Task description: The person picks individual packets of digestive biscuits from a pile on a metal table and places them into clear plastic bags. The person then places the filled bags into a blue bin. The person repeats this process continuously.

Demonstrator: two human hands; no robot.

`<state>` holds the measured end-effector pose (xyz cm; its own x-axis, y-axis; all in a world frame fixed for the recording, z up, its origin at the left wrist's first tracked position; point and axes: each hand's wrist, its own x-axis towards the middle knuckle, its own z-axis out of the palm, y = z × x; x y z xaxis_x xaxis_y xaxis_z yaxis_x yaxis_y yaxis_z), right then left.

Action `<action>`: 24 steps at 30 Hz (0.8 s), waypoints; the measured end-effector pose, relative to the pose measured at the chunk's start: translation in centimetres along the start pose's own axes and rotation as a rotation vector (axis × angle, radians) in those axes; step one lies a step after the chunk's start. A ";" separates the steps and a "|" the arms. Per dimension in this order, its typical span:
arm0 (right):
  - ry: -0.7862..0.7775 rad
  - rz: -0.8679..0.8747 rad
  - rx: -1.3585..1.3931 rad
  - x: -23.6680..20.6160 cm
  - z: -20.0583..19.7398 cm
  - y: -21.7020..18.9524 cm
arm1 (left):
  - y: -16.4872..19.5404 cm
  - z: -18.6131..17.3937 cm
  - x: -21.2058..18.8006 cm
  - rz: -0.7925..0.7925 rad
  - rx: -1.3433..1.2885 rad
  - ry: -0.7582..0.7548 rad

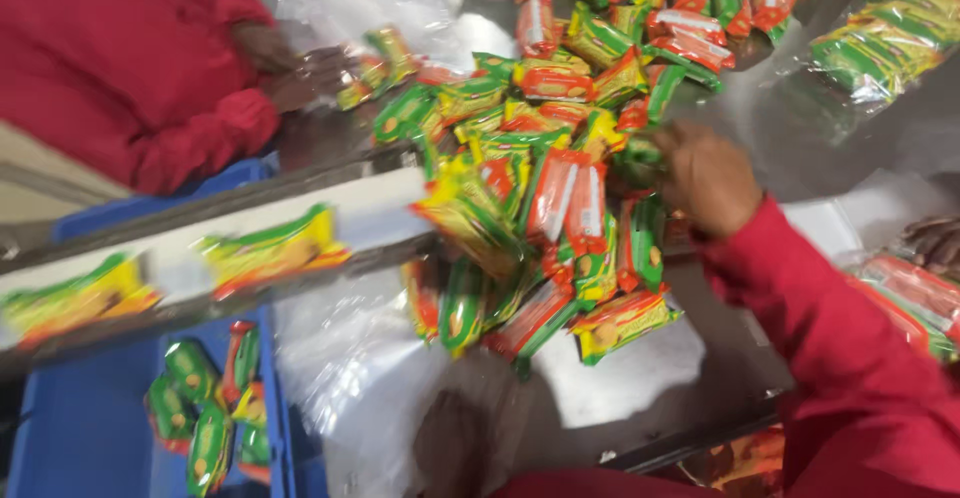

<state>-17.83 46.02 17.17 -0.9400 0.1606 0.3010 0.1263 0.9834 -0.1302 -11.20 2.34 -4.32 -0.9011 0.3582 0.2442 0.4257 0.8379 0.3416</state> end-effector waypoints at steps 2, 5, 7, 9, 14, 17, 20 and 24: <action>0.007 -0.108 0.217 -4.7 -2.6 -5.4 | 0.5 -1.6 -1.3 0.104 0.030 -0.080; -0.084 -0.085 0.609 -10.3 -4.6 -11.1 | 0.8 -4.1 -3.6 0.073 -0.133 -0.073; -0.077 0.027 0.579 -13.0 -3.8 -14.6 | 0.4 -5.5 -5.1 0.076 -0.336 -0.014; 0.047 0.043 0.341 -14.4 -1.1 -18.6 | -0.5 -6.6 -6.4 0.069 -0.446 0.060; -0.212 -0.415 0.734 -17.5 2.1 -25.7 | -2.5 -8.6 -7.1 -0.048 -0.520 0.061; -0.100 -0.336 0.409 -15.7 3.2 -29.5 | -2.5 -9.9 -6.6 -0.038 -0.557 0.080; 0.104 -0.250 0.226 -12.1 5.2 -32.7 | -1.8 -10.7 -6.7 -0.123 -0.525 0.040; 0.183 -0.256 0.154 -9.8 7.5 -33.1 | -1.8 -10.0 -6.7 -0.079 -0.451 0.127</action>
<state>-15.21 11.27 11.41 -0.8606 -0.0637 0.5053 -0.1691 0.9716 -0.1655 -5.10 -5.66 2.48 -0.9268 0.2244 0.3011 0.3752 0.5881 0.7165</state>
